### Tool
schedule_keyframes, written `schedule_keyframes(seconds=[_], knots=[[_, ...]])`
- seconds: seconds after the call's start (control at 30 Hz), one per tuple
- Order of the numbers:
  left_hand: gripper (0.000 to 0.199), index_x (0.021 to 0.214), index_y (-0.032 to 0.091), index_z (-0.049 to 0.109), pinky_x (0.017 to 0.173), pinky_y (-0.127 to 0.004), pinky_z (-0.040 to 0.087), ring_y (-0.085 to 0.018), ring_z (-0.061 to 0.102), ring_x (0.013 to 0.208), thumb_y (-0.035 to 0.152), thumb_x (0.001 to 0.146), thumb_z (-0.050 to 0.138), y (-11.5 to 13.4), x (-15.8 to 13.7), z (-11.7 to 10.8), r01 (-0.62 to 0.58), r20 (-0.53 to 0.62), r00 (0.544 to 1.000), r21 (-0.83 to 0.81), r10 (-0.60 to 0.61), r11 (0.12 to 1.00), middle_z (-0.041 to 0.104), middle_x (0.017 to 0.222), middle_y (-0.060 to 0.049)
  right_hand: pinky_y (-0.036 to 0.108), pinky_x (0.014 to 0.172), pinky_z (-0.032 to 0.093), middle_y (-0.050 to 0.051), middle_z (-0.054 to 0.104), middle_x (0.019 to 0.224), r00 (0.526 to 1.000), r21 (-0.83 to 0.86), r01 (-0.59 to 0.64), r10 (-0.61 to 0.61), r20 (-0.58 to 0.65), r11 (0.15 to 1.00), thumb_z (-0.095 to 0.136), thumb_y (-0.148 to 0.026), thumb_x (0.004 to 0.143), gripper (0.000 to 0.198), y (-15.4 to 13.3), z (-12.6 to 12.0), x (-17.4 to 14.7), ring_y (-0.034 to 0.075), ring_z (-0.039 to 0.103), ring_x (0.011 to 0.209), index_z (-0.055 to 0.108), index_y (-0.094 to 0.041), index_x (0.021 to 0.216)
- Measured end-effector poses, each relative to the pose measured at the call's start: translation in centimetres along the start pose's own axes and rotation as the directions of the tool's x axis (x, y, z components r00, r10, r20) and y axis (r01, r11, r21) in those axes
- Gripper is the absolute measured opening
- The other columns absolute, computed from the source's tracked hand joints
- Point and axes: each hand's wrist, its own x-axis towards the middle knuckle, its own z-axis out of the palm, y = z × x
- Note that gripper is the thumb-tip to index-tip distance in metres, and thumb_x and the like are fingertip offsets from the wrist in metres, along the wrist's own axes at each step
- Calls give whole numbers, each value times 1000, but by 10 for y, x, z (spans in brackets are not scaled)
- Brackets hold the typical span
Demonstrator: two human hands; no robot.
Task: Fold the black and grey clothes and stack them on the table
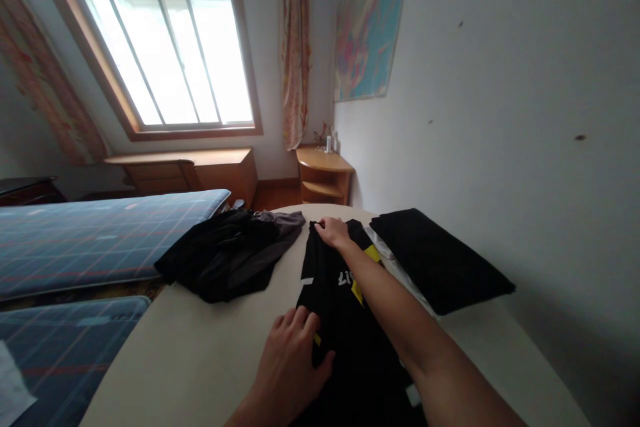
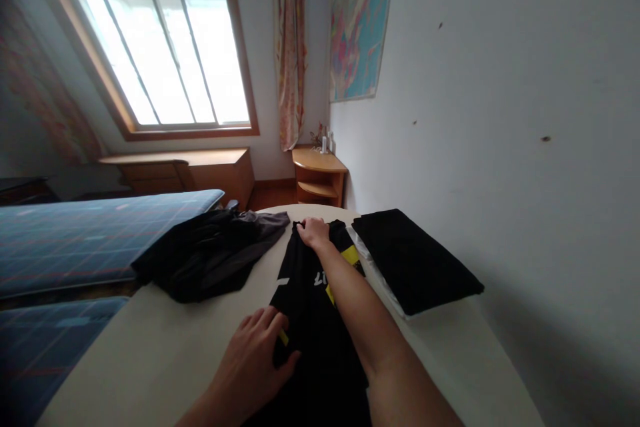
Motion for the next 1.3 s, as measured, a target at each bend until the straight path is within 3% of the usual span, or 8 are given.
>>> schedule_keyframes(seconds=[0.23,0.33,0.53,0.73,0.83,1.0,1.13,1.3], knots=[[25,104,21,61,87,-38,50,-25,66,98,12,84,50,9,-12,-2,45,141,989,41,-50,998,69,101,-7,48,100,42,20,69,120,990,7,-133,133,38,991,49,-47,91,44,8,-6,-11,34,60,118,73,-16,111],[29,110,20,60,84,-37,52,-26,67,98,9,86,47,14,-17,-2,57,191,979,54,-66,997,69,107,-8,47,99,44,15,73,116,983,58,-136,127,129,989,50,-46,90,40,13,-7,-14,33,65,113,75,-20,107],[35,114,18,59,78,-33,52,-25,70,96,4,87,42,18,-20,-5,89,233,966,96,-110,991,70,108,-10,44,101,44,9,67,132,980,154,-96,66,189,983,56,-38,88,43,20,-4,-17,30,61,121,65,-27,128],[33,108,20,56,78,-29,51,-22,71,95,2,87,39,14,-20,-6,105,171,980,12,-106,994,71,105,-7,43,98,47,10,71,122,974,191,-143,105,199,971,54,-39,90,34,22,-3,-17,30,65,115,71,-23,115],[31,107,22,56,76,-28,50,-20,71,90,4,89,38,12,-21,-6,113,121,987,-31,-108,993,69,101,-5,42,98,47,10,70,125,976,198,-159,124,182,967,58,-39,88,36,22,-3,-20,30,64,116,70,-24,118],[32,98,23,63,74,-27,50,-18,71,88,4,88,40,15,-22,-8,71,166,984,-37,-64,997,65,116,-5,46,101,45,9,69,128,974,202,-163,125,188,966,53,-43,91,37,19,-3,-19,32,62,121,71,-28,119],[33,102,22,62,75,-26,51,-18,70,89,3,87,39,18,-23,-6,53,150,988,-45,-46,998,65,114,-6,46,100,46,10,72,121,971,201,-185,147,190,962,44,-32,93,36,20,1,-15,31,65,116,77,-25,107],[20,97,23,61,76,-27,51,-19,69,91,11,86,48,17,-24,0,57,147,988,-39,-51,998,66,109,-5,42,101,46,7,72,123,980,224,-180,156,123,958,59,-27,84,32,21,6,-20,29,63,119,75,-26,111]])
